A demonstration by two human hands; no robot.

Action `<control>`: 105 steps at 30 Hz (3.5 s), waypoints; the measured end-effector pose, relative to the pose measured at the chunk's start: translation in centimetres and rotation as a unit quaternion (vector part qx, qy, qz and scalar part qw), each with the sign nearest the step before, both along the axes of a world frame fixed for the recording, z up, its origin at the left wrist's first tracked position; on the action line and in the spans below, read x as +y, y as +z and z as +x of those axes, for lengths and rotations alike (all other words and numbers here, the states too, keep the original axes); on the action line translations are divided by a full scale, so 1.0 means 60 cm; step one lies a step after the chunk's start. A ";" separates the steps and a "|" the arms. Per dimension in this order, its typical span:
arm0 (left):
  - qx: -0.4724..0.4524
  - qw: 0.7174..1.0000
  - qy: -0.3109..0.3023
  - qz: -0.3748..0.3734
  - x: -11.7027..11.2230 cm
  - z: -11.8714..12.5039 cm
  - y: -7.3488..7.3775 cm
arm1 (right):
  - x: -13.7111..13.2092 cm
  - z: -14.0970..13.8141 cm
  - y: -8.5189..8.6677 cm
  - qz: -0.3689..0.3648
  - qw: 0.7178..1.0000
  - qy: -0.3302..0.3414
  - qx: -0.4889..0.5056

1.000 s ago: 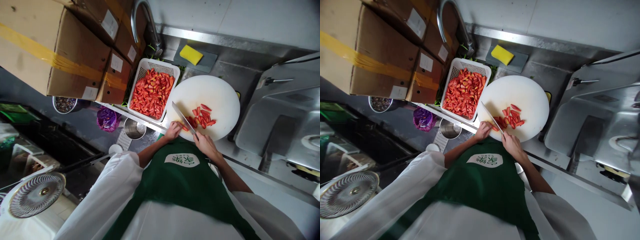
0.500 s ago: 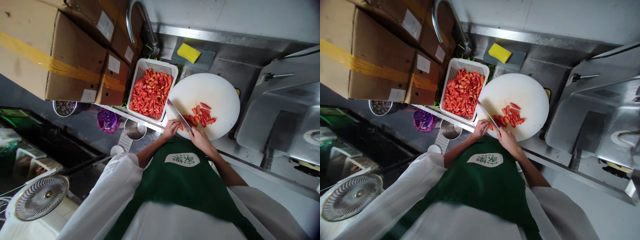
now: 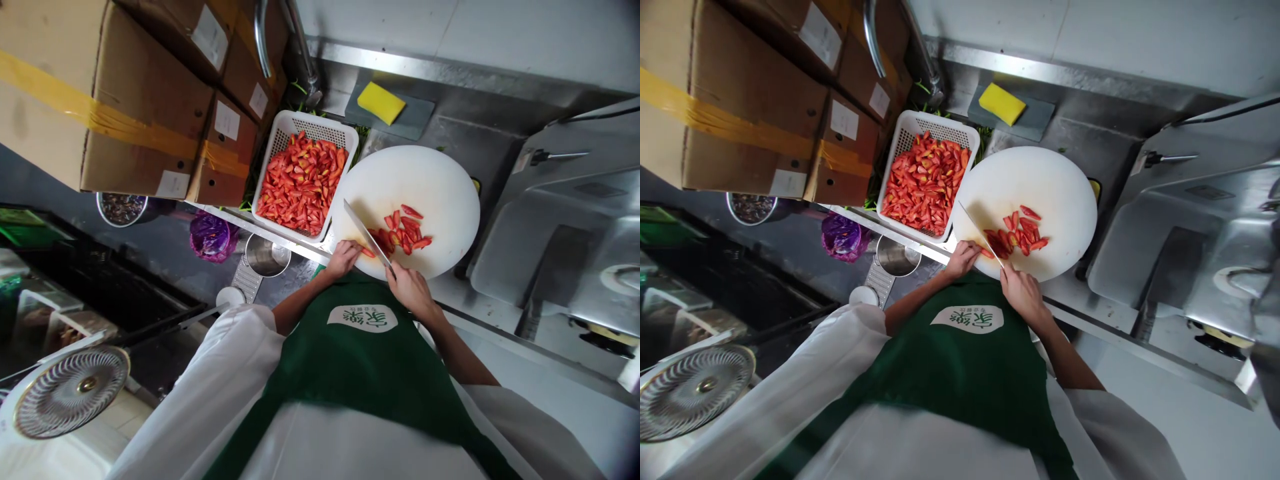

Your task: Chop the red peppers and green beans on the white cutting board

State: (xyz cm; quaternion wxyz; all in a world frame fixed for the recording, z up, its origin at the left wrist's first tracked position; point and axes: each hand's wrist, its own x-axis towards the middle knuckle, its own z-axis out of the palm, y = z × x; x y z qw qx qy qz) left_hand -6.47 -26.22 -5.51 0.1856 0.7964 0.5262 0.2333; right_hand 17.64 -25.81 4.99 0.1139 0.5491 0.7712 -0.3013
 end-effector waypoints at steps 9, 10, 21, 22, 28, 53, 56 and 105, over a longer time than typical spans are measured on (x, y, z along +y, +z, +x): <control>0.001 0.999 -0.040 -0.027 0.004 -0.001 -0.010 | -0.003 -0.019 0.005 -0.014 0.999 0.041 0.010; -0.001 0.999 -0.041 -0.028 0.005 -0.001 -0.009 | 0.004 -0.026 0.000 -0.010 0.999 0.035 0.019; 0.031 0.999 -0.034 -0.027 0.031 0.062 0.023 | -0.011 0.131 -0.014 -0.054 0.877 -0.358 0.316; 0.051 0.997 -0.044 -0.033 0.040 0.079 0.023 | -0.026 0.154 -0.021 -0.064 0.847 -0.411 0.331; 0.098 0.989 -0.106 -0.040 0.129 0.156 0.012 | -0.120 0.219 -0.103 -0.124 0.686 -0.596 0.399; -0.012 0.999 -0.035 0.020 0.172 0.148 0.014 | -0.012 0.050 -0.161 -0.233 0.722 -0.417 0.501; -0.017 1.000 0.006 0.025 0.175 0.130 0.014 | 0.006 0.023 -0.152 -0.239 0.725 -0.408 0.501; 0.277 0.926 0.192 -0.169 0.371 -0.459 0.074 | 0.082 -0.328 -0.068 0.255 0.917 -0.283 0.116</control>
